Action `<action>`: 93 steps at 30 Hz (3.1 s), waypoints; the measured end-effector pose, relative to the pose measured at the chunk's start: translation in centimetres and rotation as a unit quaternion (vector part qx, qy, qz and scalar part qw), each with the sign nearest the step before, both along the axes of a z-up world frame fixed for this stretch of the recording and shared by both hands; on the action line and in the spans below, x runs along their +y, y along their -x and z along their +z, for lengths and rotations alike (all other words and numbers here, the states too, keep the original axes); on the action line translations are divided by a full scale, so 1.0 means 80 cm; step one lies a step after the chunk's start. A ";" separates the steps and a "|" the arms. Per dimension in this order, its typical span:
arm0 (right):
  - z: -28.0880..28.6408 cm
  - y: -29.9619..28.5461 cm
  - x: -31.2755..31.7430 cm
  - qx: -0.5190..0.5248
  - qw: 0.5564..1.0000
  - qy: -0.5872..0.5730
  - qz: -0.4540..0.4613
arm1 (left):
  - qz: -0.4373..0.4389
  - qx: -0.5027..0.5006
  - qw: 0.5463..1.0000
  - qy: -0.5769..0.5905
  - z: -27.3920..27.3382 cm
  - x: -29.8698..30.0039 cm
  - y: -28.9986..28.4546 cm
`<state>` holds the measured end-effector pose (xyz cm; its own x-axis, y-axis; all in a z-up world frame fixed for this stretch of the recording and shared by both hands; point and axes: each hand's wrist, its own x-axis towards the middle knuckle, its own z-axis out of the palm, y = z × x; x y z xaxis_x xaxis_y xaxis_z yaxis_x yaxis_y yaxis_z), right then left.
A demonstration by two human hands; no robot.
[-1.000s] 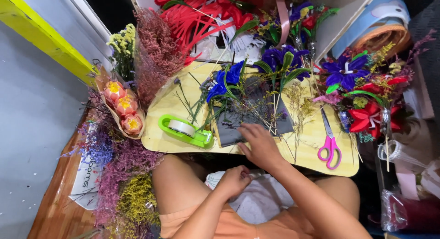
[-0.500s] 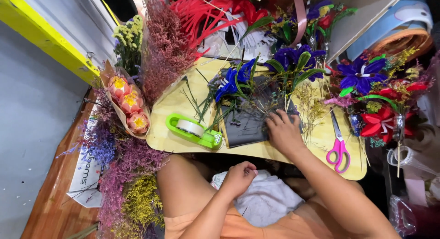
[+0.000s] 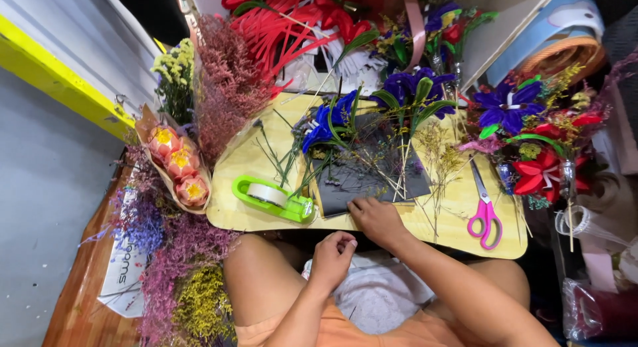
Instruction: The person trims flower stems with shears, bunches dried and artificial flowers together, wraps them in paper, and assembles a bouquet by hand.
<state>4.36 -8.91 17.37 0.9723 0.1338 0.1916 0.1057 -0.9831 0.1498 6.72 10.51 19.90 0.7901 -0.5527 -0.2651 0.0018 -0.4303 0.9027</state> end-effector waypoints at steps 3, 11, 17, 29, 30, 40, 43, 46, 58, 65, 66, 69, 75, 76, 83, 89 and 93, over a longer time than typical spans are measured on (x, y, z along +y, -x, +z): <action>-0.014 -0.001 -0.004 0.007 0.999 0.019 0.033 | 0.006 -0.005 1.000 0.006 -0.001 0.001 -0.002; -0.014 0.031 0.015 -0.092 0.965 -0.212 -0.127 | -0.063 -0.415 0.908 -0.021 -0.045 -0.027 -0.048; -0.031 0.089 0.030 -0.137 0.918 -0.343 -0.147 | -0.109 -0.583 0.785 -0.179 -0.089 -0.037 -0.073; -0.023 0.086 0.031 -0.138 0.908 -0.373 -0.133 | -0.199 -0.594 0.763 -0.161 -0.073 -0.045 -0.099; -0.019 0.082 0.032 -0.141 0.907 -0.374 -0.133 | -0.200 -0.596 0.761 -0.161 -0.058 -0.047 -0.103; 0.003 0.066 0.031 -0.112 0.866 -0.419 -0.249 | -0.156 -0.180 0.955 -0.179 0.029 -0.074 -0.131; -0.005 0.060 0.023 -0.131 0.868 -0.383 -0.286 | -0.178 -0.176 0.958 -0.142 0.022 -0.072 -0.135; -0.008 0.052 0.015 -0.151 0.870 -0.352 -0.311 | -0.189 -0.222 0.954 -0.077 0.028 -0.062 -0.128; 0.019 0.065 0.005 0.004 0.919 -0.293 -0.264 | -0.291 -0.456 0.831 -0.131 -0.026 -0.017 0.007; 0.030 0.096 0.022 -0.038 0.912 -0.340 -0.225 | -0.278 -0.208 0.898 -0.270 0.013 -0.017 0.000; 0.035 0.114 0.033 -0.036 0.912 -0.340 -0.228 | -0.281 -0.205 0.898 -0.269 0.003 -0.004 0.009; 0.043 0.129 0.044 -0.041 0.913 -0.348 -0.211 | -0.139 -0.085 0.979 -0.122 -0.020 0.022 -0.002; 0.053 0.164 0.078 -0.037 0.915 -0.336 -0.221 | 0.101 0.137 0.977 0.132 -0.017 0.089 -0.001; 0.055 0.168 0.084 -0.033 0.913 -0.339 -0.222 | -0.009 0.070 0.993 0.096 -0.023 0.102 -0.003; 0.033 0.216 0.060 0.002 0.853 -0.481 -0.205 | -0.074 0.071 0.991 -0.084 0.102 0.163 0.030; 0.071 0.265 0.064 0.020 0.746 -0.639 -0.185 | -0.019 0.187 0.980 -0.072 0.114 0.238 0.057; 0.108 0.258 0.080 0.020 0.749 -0.641 -0.166 | 0.090 0.238 0.966 0.040 0.077 0.250 0.066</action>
